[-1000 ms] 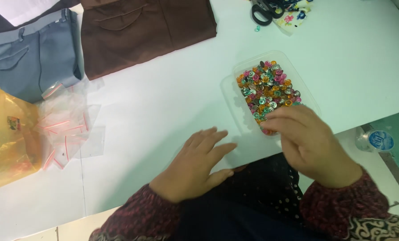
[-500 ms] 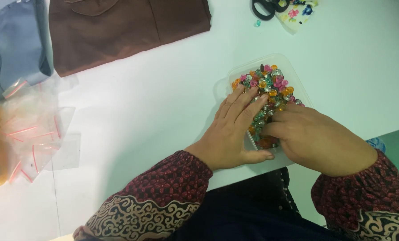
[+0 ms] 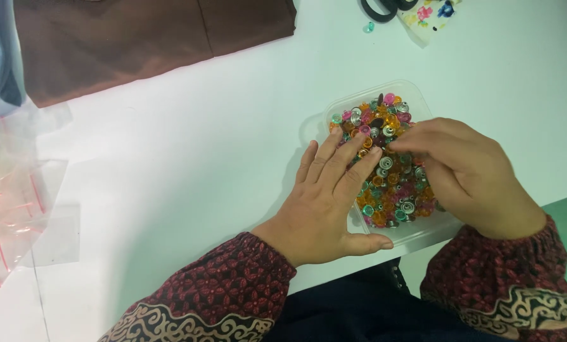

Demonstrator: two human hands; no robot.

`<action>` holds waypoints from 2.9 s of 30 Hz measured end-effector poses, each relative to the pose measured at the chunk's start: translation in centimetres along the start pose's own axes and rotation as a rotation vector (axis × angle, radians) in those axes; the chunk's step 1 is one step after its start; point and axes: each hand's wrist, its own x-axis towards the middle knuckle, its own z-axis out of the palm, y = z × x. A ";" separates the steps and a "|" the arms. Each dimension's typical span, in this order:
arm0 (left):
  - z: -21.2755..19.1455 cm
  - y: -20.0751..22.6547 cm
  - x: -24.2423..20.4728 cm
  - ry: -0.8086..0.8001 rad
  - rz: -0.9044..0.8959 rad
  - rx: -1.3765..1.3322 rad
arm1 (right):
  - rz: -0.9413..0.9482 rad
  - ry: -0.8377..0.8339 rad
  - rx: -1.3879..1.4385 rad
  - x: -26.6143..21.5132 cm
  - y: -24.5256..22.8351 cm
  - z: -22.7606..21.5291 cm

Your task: Sorting colorful buttons by color and placing them into small plastic bags

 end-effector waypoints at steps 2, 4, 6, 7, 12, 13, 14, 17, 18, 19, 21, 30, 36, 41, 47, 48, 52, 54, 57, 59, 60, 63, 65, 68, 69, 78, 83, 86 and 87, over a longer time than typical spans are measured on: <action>0.0 -0.1 0.2 -0.003 -0.003 0.015 | 0.017 -0.006 -0.031 -0.6 -1.1 -1.3; 0.2 -0.1 0.1 -0.005 -0.007 0.027 | 0.033 -0.016 -0.063 -1.4 -1.8 -2.2; 0.2 -0.1 0.1 0.027 0.007 0.043 | -0.003 -0.096 -0.216 -2.1 -1.9 -2.9; 0.2 -0.1 0.2 0.031 0.005 0.037 | -0.002 -0.102 -0.220 -2.1 -2.1 -2.7; -0.2 -0.1 0.3 0.004 0.020 0.059 | -0.113 -0.389 -0.320 -1.5 -3.0 -1.5; -0.2 -0.1 0.4 0.010 0.015 0.057 | -0.118 -0.396 -0.322 -1.1 -3.0 -1.2; -0.2 -0.1 0.4 0.051 0.056 0.007 | -0.113 -0.454 -0.385 -0.7 -2.9 -1.0; -0.5 -0.1 0.5 0.076 0.114 -0.051 | -0.110 -0.506 -0.481 -0.5 -3.0 -0.7; -0.6 -0.1 0.6 0.063 0.133 -0.057 | -0.113 -0.498 -0.516 -0.5 -3.0 -0.7; -0.6 -0.1 0.6 0.060 0.133 -0.059 | -0.110 -0.499 -0.514 -0.5 -2.9 -0.7; -0.6 -0.2 0.6 0.092 0.148 -0.042 | -0.075 -0.511 -0.525 -0.4 -2.8 -0.8; -0.5 -0.3 0.6 0.084 0.148 -0.075 | -0.079 -0.528 -0.438 -0.3 -2.5 -1.0; 0.1 -0.4 0.4 0.106 0.193 -0.040 | -0.006 -0.557 -0.411 0.3 -3.2 -1.0; 0.4 -0.5 0.4 0.126 0.198 -0.035 | -0.002 -0.535 -0.432 -0.3 -2.6 -0.8; 0.4 -0.5 0.4 0.108 0.197 -0.025 | -0.020 -0.516 -0.439 -0.3 -2.4 -0.6; 0.3 -0.5 0.5 0.121 0.201 -0.015 | -0.018 -0.502 -0.440 -0.2 -2.6 -0.6; 0.5 -0.6 0.5 0.112 0.192 -0.013 | -0.005 -0.489 -0.402 -0.4 -2.8 -0.8; 0.5 -0.6 0.5 0.090 0.188 -0.018 | -0.088 -0.444 -0.383 -0.4 -3.0 -0.8; 0.7 -0.6 0.4 0.135 0.202 -0.012 | -0.077 -0.486 -0.381 0.0 -3.4 -0.8; 0.8 -0.7 0.4 0.135 0.202 -0.012 | -0.051 -0.483 -0.358 0.2 -3.9 -0.7; 0.8 -0.7 0.4 0.133 0.200 -0.013 | -0.025 -0.482 -0.332 0.3 -4.1 -0.6; 0.9 -0.6 0.4 0.151 0.200 -0.018 | 0.002 -0.468 -0.384 0.2 -4.0 -0.2; 1.0 -0.7 0.4 0.138 0.205 -0.007 | 0.017 -0.461 -0.394 0.1 -4.0 0.0; 1.0 -0.7 0.4 0.130 0.209 0.002 | 0.034 -0.471 -0.419 0.1 -3.9 0.1; 0.9 -0.7 0.5 0.139 0.210 -0.001 | 0.035 -0.487 -0.438 0.2 -3.8 0.1; 1.1 -0.7 0.5 0.138 0.205 0.029 | 0.056 -0.416 -0.431 0.1 -3.5 0.7; 1.3 -0.7 0.5 0.138 0.193 0.029 | 0.022 -0.377 -0.440 -0.1 -3.5 0.8; 1.6 -0.9 0.4 0.147 0.200 0.038 | 0.026 -0.390 -0.456 0.2 -3.4 1.0; 1.6 -0.9 0.5 0.158 0.209 0.049 | 0.020 -0.397 -0.466 0.3 -3.3 1.1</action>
